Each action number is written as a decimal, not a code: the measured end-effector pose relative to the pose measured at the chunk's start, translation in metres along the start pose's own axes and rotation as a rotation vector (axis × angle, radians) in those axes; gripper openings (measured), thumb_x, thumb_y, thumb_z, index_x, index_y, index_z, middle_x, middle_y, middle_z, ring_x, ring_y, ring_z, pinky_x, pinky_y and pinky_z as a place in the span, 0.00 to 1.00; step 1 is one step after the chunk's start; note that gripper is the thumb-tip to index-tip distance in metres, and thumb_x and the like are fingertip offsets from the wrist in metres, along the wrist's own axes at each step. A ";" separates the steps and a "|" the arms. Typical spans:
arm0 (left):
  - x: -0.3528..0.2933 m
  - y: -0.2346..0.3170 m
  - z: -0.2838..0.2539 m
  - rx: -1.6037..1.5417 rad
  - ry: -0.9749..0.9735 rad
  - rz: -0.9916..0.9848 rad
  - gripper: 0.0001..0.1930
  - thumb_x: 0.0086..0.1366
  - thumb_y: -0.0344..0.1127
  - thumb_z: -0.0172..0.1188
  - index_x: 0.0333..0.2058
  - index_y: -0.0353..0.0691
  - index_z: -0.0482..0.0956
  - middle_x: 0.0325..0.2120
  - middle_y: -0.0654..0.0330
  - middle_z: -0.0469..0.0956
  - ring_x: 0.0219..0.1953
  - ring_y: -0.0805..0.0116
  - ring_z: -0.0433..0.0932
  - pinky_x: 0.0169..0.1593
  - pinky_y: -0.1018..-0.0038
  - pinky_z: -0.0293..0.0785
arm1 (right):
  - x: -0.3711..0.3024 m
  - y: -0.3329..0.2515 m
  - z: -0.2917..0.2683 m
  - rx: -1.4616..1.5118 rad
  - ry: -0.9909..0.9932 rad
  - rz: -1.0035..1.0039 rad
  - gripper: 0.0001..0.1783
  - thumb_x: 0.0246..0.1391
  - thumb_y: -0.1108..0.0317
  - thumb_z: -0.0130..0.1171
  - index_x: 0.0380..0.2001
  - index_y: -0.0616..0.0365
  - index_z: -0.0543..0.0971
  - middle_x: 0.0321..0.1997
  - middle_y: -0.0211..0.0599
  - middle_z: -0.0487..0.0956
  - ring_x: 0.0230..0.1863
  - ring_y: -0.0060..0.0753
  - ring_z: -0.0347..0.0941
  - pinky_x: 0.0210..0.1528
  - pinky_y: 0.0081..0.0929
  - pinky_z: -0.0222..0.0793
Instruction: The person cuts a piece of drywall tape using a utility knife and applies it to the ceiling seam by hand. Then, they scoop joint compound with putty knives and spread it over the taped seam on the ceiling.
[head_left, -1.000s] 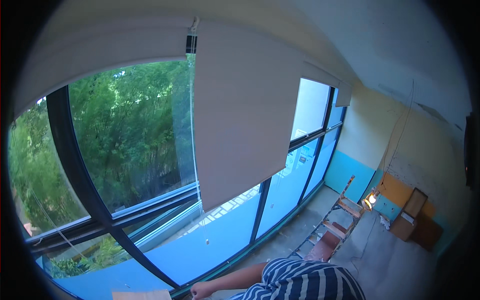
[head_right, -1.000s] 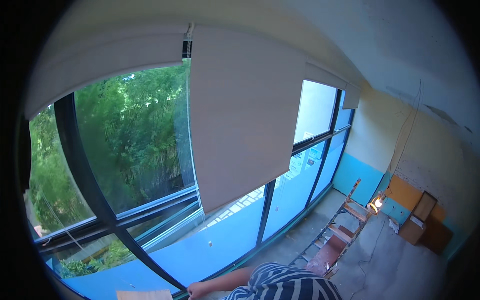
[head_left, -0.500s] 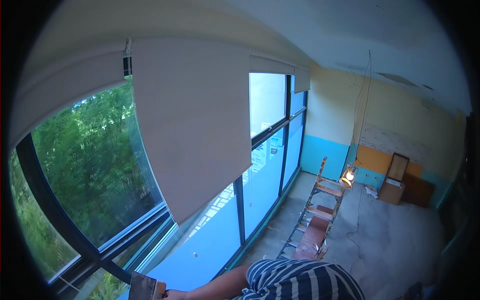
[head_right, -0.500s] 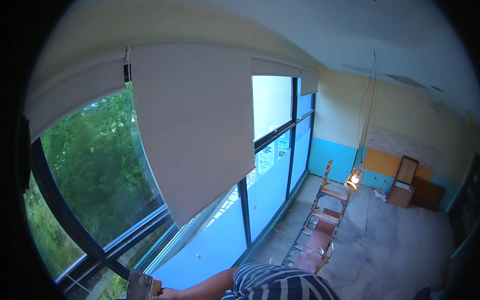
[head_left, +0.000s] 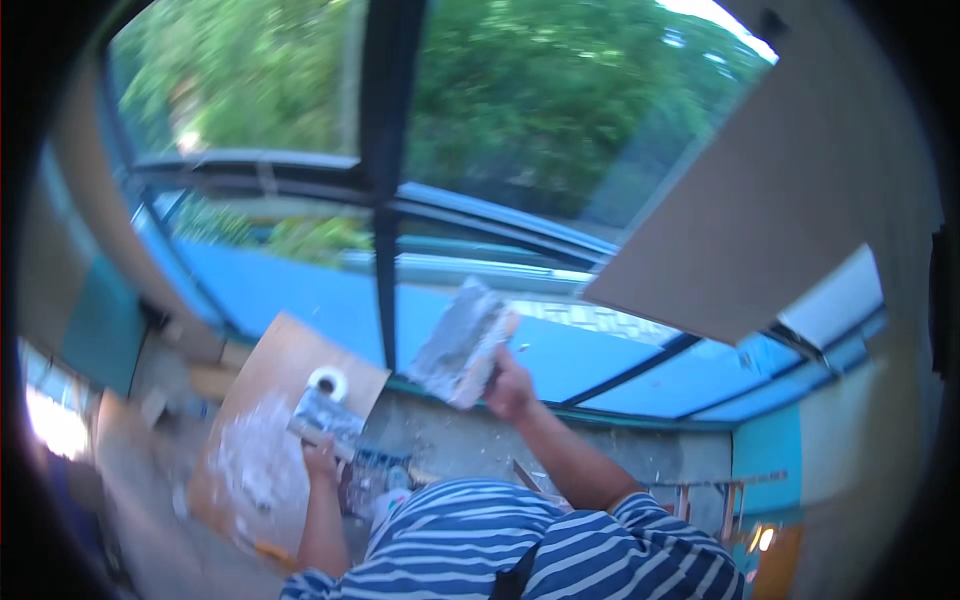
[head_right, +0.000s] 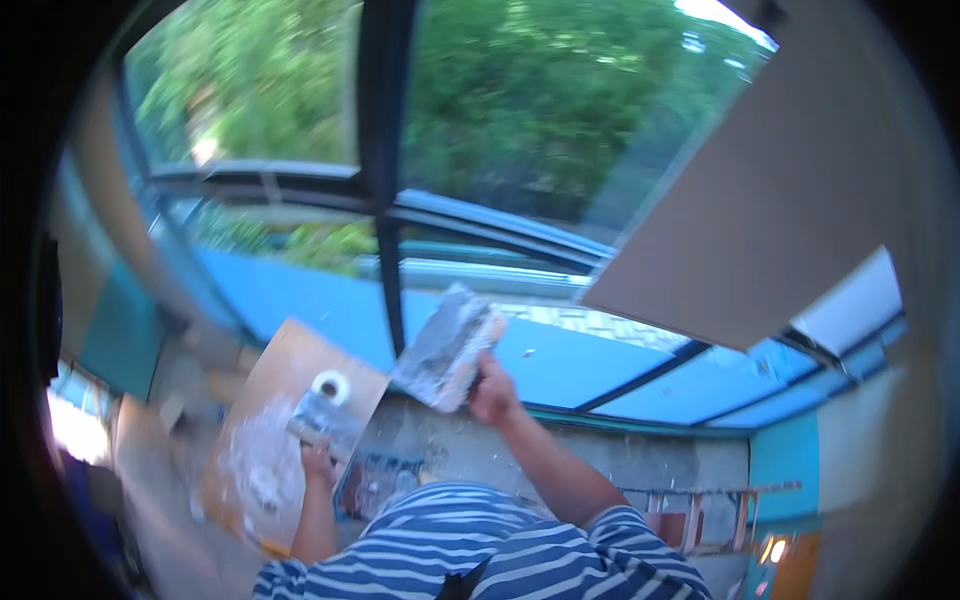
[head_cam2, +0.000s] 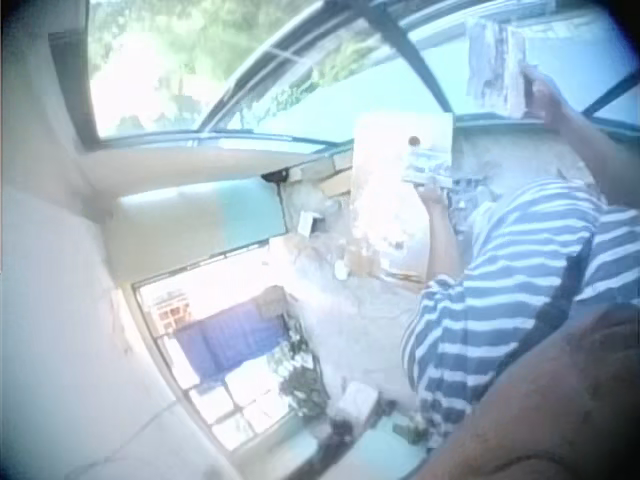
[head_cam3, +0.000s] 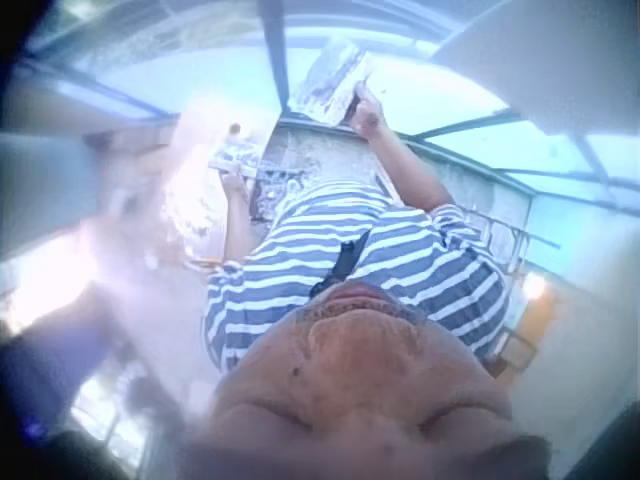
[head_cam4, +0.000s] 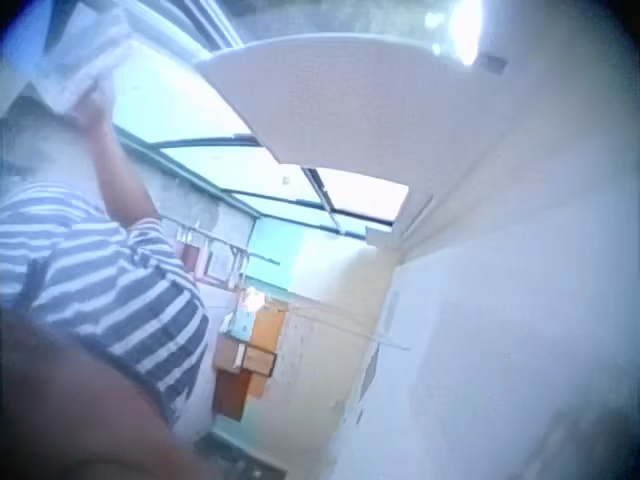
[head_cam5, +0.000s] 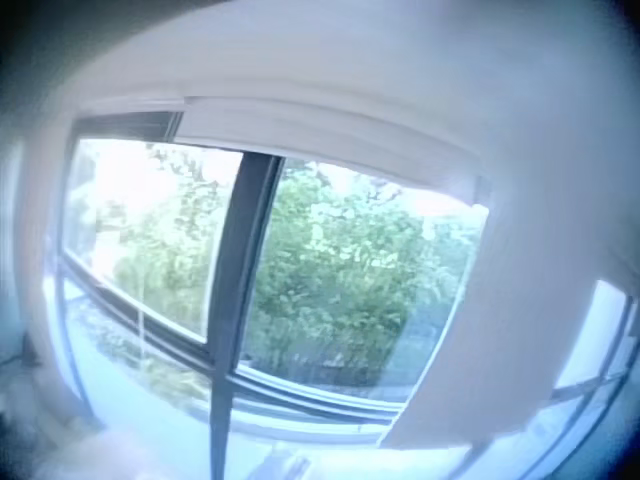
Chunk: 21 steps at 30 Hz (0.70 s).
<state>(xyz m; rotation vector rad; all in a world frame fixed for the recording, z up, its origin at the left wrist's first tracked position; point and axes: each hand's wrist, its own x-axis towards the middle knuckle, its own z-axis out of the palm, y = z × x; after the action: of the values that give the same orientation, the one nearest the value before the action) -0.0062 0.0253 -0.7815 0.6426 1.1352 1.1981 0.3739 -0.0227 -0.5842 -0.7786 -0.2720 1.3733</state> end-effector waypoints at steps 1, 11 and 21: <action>-0.007 -0.002 -0.019 0.034 0.093 -0.092 0.25 0.54 0.25 0.62 0.52 0.34 0.66 0.38 0.59 0.73 0.38 0.64 0.75 0.45 0.64 0.75 | 0.006 0.003 0.001 0.019 0.008 0.007 0.30 0.70 0.50 0.36 0.65 0.62 0.58 0.63 0.48 0.68 0.62 0.52 0.66 0.66 0.53 0.60; -0.115 0.047 -0.167 1.331 0.672 -0.316 0.18 0.58 0.32 0.51 0.48 0.41 0.78 0.45 0.48 0.77 0.49 0.45 0.76 0.54 0.56 0.71 | 0.035 0.065 0.035 -0.210 -0.067 0.368 0.29 0.70 0.49 0.37 0.63 0.61 0.63 0.59 0.43 0.72 0.58 0.45 0.71 0.61 0.43 0.67; -0.077 0.032 -0.225 1.600 0.583 -0.056 0.18 0.60 0.30 0.49 0.48 0.49 0.79 0.46 0.60 0.78 0.52 0.54 0.72 0.54 0.55 0.68 | 0.042 0.105 0.048 -0.421 -0.039 0.408 0.28 0.69 0.51 0.43 0.60 0.64 0.65 0.55 0.44 0.74 0.53 0.42 0.75 0.56 0.41 0.71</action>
<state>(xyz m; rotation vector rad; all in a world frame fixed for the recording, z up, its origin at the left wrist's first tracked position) -0.2233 -0.0749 -0.8064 1.4315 2.5573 0.1498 0.2730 0.0327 -0.6274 -1.2047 -0.4602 1.7426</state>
